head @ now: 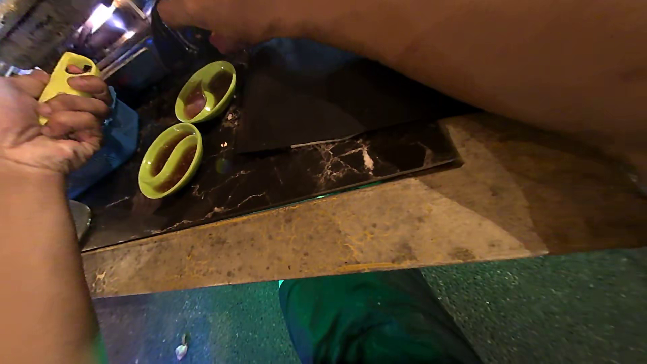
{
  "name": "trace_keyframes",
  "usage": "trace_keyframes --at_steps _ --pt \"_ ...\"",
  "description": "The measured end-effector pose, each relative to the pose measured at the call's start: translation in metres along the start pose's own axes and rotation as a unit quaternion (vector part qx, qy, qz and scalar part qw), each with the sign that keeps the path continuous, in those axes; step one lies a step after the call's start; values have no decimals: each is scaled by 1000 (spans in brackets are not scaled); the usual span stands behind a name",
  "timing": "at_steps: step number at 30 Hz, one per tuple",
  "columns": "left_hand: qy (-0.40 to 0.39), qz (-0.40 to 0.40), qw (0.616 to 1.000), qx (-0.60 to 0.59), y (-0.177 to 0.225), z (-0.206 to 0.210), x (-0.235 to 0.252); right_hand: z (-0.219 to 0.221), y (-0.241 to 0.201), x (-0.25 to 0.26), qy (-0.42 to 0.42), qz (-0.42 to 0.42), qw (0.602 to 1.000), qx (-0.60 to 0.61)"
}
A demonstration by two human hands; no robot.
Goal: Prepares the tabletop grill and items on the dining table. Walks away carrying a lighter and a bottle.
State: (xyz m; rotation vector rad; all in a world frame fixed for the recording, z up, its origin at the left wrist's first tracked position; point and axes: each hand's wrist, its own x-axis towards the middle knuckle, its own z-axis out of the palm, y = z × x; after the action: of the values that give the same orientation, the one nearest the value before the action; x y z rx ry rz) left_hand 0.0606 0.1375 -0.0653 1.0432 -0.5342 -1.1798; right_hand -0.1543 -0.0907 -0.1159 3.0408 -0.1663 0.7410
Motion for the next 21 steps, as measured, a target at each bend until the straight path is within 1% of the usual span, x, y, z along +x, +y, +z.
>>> trace_keyframes --at_steps 3,5,9,12,15,16,18,21 --pt "-33 -31 995 -91 1 -7 2 3 2 -1 5 -2 1000 14" --pt "-65 -51 989 -122 4 -15 0 0 -1 -2 2 6 1000 29" --pt "-113 -51 987 -99 3 -21 -18 1 0 -4 3 13 998 53" --pt "-126 -25 991 -33 -10 -18 -53 -9 -11 -11 -4 17 1000 21" --pt "-165 -38 984 -52 -26 -11 -86 -14 -6 -11 10 -27 999 -41" --pt "-157 -34 987 -31 -33 -5 -97 -14 -4 -11 19 -40 998 -53" --pt "-114 -27 993 1 -42 1 -119 -17 -7 -14 15 -42 997 -59" --pt "-87 -38 995 13 -50 -24 -140 -15 -5 -13 22 -41 997 -62"
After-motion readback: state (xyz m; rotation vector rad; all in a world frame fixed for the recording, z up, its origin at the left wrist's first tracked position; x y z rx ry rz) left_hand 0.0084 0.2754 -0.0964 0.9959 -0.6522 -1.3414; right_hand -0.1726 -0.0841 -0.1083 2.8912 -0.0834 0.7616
